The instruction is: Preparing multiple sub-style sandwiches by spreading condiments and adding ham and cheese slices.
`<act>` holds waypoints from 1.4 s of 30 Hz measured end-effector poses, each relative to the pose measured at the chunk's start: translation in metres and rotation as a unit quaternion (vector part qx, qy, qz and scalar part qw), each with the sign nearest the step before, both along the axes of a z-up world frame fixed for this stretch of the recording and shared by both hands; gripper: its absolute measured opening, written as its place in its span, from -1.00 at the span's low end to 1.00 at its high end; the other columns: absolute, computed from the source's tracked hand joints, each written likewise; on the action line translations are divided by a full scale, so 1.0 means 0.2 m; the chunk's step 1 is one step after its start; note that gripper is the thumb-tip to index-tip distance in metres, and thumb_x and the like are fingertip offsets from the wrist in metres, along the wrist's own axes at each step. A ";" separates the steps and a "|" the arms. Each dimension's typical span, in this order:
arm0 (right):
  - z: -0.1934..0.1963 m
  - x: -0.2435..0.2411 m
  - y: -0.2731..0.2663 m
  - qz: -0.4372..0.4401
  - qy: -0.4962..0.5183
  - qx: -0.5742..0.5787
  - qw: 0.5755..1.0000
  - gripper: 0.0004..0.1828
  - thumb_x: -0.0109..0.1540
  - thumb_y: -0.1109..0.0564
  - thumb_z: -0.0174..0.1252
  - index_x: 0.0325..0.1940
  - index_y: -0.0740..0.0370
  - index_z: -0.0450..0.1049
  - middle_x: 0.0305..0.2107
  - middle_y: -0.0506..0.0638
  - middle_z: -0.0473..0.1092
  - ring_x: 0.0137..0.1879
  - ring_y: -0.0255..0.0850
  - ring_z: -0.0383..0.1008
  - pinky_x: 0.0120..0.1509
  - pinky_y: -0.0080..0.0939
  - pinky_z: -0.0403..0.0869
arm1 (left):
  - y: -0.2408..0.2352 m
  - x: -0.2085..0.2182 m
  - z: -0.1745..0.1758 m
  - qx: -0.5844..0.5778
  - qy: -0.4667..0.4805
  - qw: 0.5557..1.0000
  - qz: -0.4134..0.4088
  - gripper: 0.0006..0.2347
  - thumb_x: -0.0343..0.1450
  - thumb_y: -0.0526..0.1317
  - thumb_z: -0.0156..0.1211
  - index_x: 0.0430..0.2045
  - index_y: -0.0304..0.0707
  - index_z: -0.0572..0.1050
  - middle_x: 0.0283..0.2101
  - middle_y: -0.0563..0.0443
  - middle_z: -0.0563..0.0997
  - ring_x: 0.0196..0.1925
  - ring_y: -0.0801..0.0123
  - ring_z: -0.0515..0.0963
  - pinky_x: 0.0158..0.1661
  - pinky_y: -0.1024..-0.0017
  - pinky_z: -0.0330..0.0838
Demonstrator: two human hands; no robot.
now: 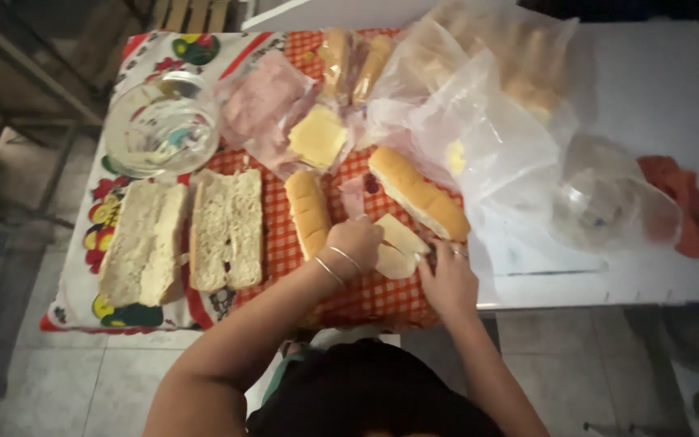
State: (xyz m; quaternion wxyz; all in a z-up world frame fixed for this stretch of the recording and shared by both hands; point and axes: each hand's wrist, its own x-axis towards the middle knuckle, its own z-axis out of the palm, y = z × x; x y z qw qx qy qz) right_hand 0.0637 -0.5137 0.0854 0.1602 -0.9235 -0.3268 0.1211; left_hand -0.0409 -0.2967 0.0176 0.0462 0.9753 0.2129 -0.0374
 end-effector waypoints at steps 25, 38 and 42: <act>-0.19 0.01 -0.04 -0.085 0.002 0.089 0.992 -0.65 0.40 -0.28 0.39 0.24 -0.28 0.69 -0.05 -0.10 0.70 0.13 0.05 0.78 0.34 0.16 0.65 | 1.09 -0.94 0.36 0.318 -0.264 0.898 0.151 -0.87 0.40 -0.05 0.51 -0.46 0.32 0.61 -0.58 0.19 0.61 -0.56 0.19 0.73 -0.54 0.19 0.62; 0.16 -0.10 0.03 -0.132 0.135 0.174 0.966 -0.54 0.40 -0.16 0.41 0.31 0.04 0.70 0.07 -0.12 0.70 0.20 -0.16 0.67 0.38 -0.07 0.53 | 0.66 -1.06 0.68 0.181 -0.016 0.979 0.095 -0.80 0.42 -0.07 0.42 -0.57 -0.09 0.65 -0.46 0.13 0.68 -0.42 0.21 0.73 0.07 0.05 0.46; 0.34 -0.13 0.06 -0.119 0.173 0.209 0.955 -0.66 0.41 -0.08 0.41 0.24 0.01 0.72 0.12 -0.13 0.69 0.28 -0.22 0.64 0.43 -0.14 0.50 | 0.63 -1.08 0.67 0.077 -0.079 0.983 0.146 -0.52 0.62 0.34 0.24 -0.30 -0.07 0.70 -0.12 0.09 0.82 -0.07 -0.06 0.84 0.11 -0.03 0.59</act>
